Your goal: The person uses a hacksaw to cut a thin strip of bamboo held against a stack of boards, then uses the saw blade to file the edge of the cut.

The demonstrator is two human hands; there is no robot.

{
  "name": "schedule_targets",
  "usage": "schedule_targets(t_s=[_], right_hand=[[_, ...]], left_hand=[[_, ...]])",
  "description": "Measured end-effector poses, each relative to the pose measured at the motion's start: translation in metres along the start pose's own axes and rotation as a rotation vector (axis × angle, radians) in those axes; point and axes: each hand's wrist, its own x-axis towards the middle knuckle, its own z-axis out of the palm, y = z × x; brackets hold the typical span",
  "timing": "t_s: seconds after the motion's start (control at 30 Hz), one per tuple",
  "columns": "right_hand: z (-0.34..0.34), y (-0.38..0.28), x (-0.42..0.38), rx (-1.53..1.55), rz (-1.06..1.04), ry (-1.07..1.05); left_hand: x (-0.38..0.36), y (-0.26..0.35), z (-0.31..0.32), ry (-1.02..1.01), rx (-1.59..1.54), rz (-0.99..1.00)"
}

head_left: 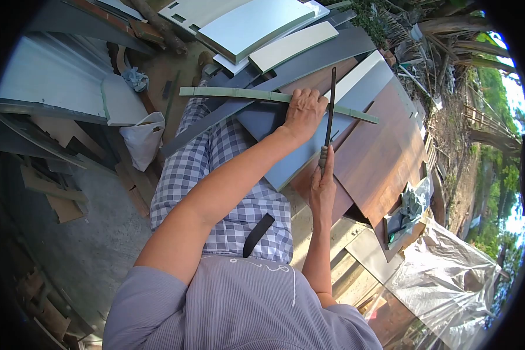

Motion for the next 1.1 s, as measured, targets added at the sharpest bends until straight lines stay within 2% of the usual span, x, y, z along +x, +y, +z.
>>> schedule_targets(t_s=[0.07,0.2,0.27,0.37,0.47,0.6,0.67,0.7,0.77,0.87,1.1], right_hand=[[-0.014,-0.015,-0.017,0.061,0.371,-0.22],[-0.012,-0.01,-0.027,0.077,0.372,-0.217],[-0.004,-0.002,-0.016,0.058,0.198,-0.106],[0.008,-0.005,0.021,0.051,0.106,-0.035],[0.005,-0.024,0.053,0.061,0.16,-0.074],[0.008,-0.013,0.049,0.054,0.121,-0.048],[0.007,-0.004,0.026,0.034,-0.005,0.007],[0.004,-0.003,0.014,0.031,0.0,0.004],[-0.003,-0.001,-0.011,0.037,0.188,-0.113],[-0.008,0.002,-0.037,0.071,0.226,-0.131],[-0.001,-0.007,0.012,0.002,0.124,-0.084]], left_hand=[[0.0,0.0,-0.001,0.002,-0.012,0.007],[0.0,0.0,0.002,0.016,0.017,0.011],[0.0,-0.001,0.002,0.017,-0.002,0.02],[0.0,0.0,-0.001,0.038,-0.033,0.01],[0.0,0.0,-0.003,0.004,0.017,0.019],[0.0,0.0,0.0,0.012,0.013,-0.004],[0.0,0.0,0.001,0.023,0.016,0.001],[0.0,0.0,0.001,0.017,0.012,-0.001],[0.0,0.0,0.001,0.0,0.005,-0.002],[0.0,0.0,0.001,0.003,0.007,0.002],[0.0,-0.002,0.002,0.037,0.012,0.023]])
